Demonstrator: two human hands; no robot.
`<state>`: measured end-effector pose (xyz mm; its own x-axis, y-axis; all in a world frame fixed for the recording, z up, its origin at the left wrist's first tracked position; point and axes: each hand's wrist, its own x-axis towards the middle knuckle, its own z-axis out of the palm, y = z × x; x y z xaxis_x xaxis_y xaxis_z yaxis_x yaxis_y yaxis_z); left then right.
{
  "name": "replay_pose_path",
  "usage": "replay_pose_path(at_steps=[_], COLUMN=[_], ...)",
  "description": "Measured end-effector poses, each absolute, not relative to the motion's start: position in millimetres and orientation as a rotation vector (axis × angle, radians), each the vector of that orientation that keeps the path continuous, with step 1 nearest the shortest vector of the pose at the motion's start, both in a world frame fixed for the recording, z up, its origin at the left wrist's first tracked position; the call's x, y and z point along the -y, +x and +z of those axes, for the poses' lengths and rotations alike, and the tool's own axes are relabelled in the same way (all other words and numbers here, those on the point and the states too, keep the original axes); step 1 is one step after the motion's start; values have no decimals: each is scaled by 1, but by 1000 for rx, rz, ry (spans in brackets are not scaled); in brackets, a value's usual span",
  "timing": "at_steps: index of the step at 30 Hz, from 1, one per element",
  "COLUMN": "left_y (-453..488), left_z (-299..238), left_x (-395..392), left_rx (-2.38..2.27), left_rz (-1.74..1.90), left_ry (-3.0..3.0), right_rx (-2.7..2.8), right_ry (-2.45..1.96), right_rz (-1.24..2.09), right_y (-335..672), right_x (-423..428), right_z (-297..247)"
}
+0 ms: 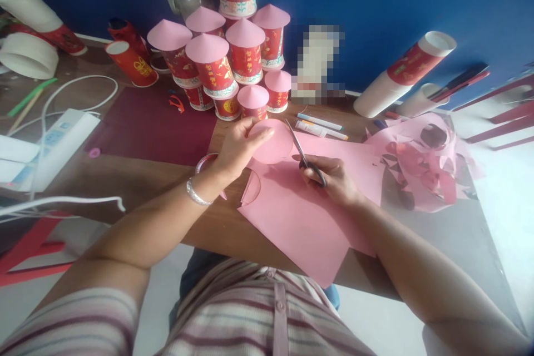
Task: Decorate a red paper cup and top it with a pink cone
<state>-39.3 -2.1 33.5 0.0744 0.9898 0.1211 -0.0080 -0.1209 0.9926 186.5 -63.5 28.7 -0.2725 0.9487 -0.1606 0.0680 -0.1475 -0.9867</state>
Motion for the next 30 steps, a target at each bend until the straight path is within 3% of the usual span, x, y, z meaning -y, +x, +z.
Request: replay_pose_path(at_steps=[30], left_y=[-41], left_z=[32], left_x=[0], left_rx=[-1075], left_rz=[1241], left_ry=[1304], right_rx=[1330], right_ry=[-1229], right_rz=[1516], right_y=[186], right_x=[64], right_z=[25])
